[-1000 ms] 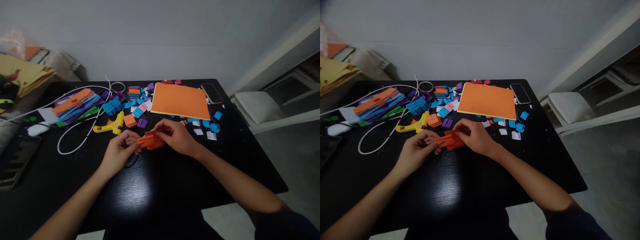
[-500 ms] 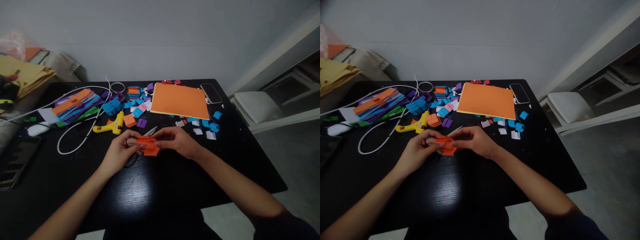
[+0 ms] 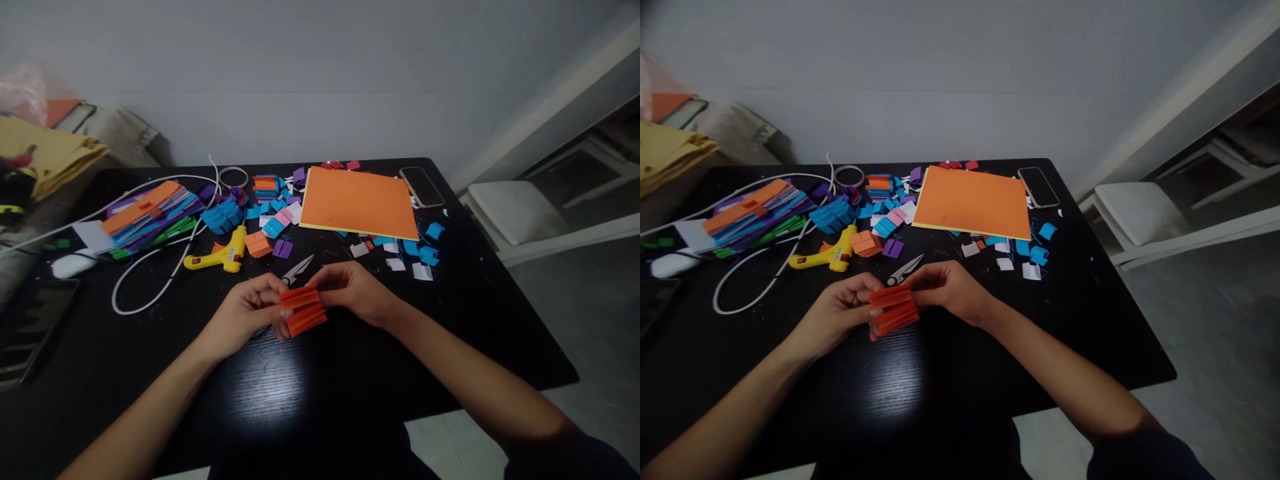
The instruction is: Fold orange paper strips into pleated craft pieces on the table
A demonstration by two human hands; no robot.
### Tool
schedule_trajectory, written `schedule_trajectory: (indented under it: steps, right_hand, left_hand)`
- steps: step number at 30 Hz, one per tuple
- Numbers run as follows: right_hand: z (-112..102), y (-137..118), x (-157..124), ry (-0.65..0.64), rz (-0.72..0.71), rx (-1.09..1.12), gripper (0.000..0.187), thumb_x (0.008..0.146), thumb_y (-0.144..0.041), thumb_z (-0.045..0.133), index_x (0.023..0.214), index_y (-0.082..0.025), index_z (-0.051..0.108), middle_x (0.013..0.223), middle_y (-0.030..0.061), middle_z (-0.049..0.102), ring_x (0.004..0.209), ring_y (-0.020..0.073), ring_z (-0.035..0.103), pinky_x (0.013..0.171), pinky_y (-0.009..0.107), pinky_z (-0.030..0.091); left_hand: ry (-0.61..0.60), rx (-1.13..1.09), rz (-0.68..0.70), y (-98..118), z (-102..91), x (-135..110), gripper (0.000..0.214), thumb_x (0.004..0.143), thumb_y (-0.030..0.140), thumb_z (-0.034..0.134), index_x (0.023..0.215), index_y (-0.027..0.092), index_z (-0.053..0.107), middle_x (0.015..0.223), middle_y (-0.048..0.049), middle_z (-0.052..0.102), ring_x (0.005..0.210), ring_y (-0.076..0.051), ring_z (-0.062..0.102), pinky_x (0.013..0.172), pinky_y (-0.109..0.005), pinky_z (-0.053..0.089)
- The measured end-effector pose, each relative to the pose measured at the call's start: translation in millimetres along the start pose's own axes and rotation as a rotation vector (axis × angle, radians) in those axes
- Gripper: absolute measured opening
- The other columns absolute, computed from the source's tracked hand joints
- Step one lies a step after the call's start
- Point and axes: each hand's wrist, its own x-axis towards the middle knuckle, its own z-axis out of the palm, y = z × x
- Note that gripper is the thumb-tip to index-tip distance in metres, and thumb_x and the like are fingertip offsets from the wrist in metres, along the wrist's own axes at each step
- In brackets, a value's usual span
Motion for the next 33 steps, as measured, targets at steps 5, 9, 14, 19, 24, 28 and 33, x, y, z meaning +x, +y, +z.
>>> schedule_trajectory:
  steps: [5, 9, 14, 19, 24, 28, 33]
  right_hand:
    - [-2, 4, 0, -0.103, 0.124, 0.162, 0.025, 0.066, -0.023, 0.096, 0.086, -0.021, 0.082, 0.082, -0.0022, 0.079, 0.074, 0.0126, 0.074, 0.075, 0.027, 0.062]
    - [-2, 6, 0, -0.125, 0.148, 0.203, 0.026, 0.065, -0.023, 0.096, 0.086, -0.021, 0.081, 0.081, -0.0024, 0.079, 0.073, 0.0128, 0.074, 0.077, 0.028, 0.062]
    - [-18, -7, 5, 0.111, 0.033, -0.069, 0.019, 0.07, -0.021, 0.088, 0.088, -0.019, 0.081, 0.086, 0.002, 0.081, 0.077, 0.0167, 0.075, 0.082, 0.034, 0.062]
    - [-47, -28, 26, 0.333, -0.112, -0.588, 0.017, 0.074, -0.013, 0.078, 0.09, -0.018, 0.081, 0.091, 0.0067, 0.083, 0.086, 0.0224, 0.078, 0.084, 0.038, 0.062]
    - [-55, -35, 46, 0.401, -0.14, -0.845, 0.019, 0.075, -0.005, 0.075, 0.088, -0.017, 0.081, 0.089, 0.0086, 0.082, 0.087, 0.0246, 0.079, 0.085, 0.039, 0.064]
    - [-57, -49, 47, 0.406, -0.152, -1.051, 0.022, 0.078, -0.004, 0.073, 0.094, -0.016, 0.082, 0.094, 0.0097, 0.083, 0.088, 0.0244, 0.079, 0.087, 0.039, 0.064]
    - [-68, -71, 64, 0.424, -0.165, -1.252, 0.029, 0.085, -0.002, 0.064, 0.104, -0.016, 0.082, 0.104, 0.0114, 0.083, 0.096, 0.0245, 0.078, 0.09, 0.038, 0.062]
  left_hand:
    - [-0.073, -0.143, 0.009, -11, -1.5, -2, 0.026, 0.085, 0.029, 0.086, 0.094, 0.017, 0.066, 0.069, -0.003, 0.077, 0.053, -0.014, 0.072, 0.051, -0.021, 0.06]
    - [-0.073, -0.21, 0.018, -13, -0.5, 0, 0.024, 0.086, 0.029, 0.085, 0.088, 0.016, 0.066, 0.067, -0.0018, 0.076, 0.051, -0.013, 0.07, 0.048, -0.019, 0.058]
    - [0.061, -0.05, 0.029, -8, 2.9, 5, 0.026, 0.091, 0.034, 0.08, 0.105, 0.015, 0.068, 0.077, -0.0053, 0.079, 0.063, -0.015, 0.075, 0.059, -0.023, 0.062]
    - [0.124, 0.114, 0.065, -9, 6.6, 4, 0.032, 0.092, 0.041, 0.077, 0.104, 0.014, 0.066, 0.08, -0.0072, 0.079, 0.065, -0.016, 0.075, 0.06, -0.026, 0.062]
    - [0.134, 0.152, 0.069, -11, 9.2, 3, 0.037, 0.089, 0.047, 0.078, 0.101, 0.014, 0.065, 0.077, -0.0058, 0.077, 0.062, -0.016, 0.072, 0.058, -0.026, 0.06]
    - [0.142, 0.145, 0.067, -11, 9.3, 4, 0.04, 0.088, 0.049, 0.078, 0.1, 0.014, 0.065, 0.077, -0.0055, 0.077, 0.062, -0.015, 0.071, 0.058, -0.026, 0.059]
    - [0.153, 0.148, 0.081, -13, 7.7, 6, 0.039, 0.087, 0.048, 0.077, 0.1, 0.014, 0.065, 0.076, -0.0046, 0.075, 0.062, -0.014, 0.07, 0.058, -0.026, 0.057]
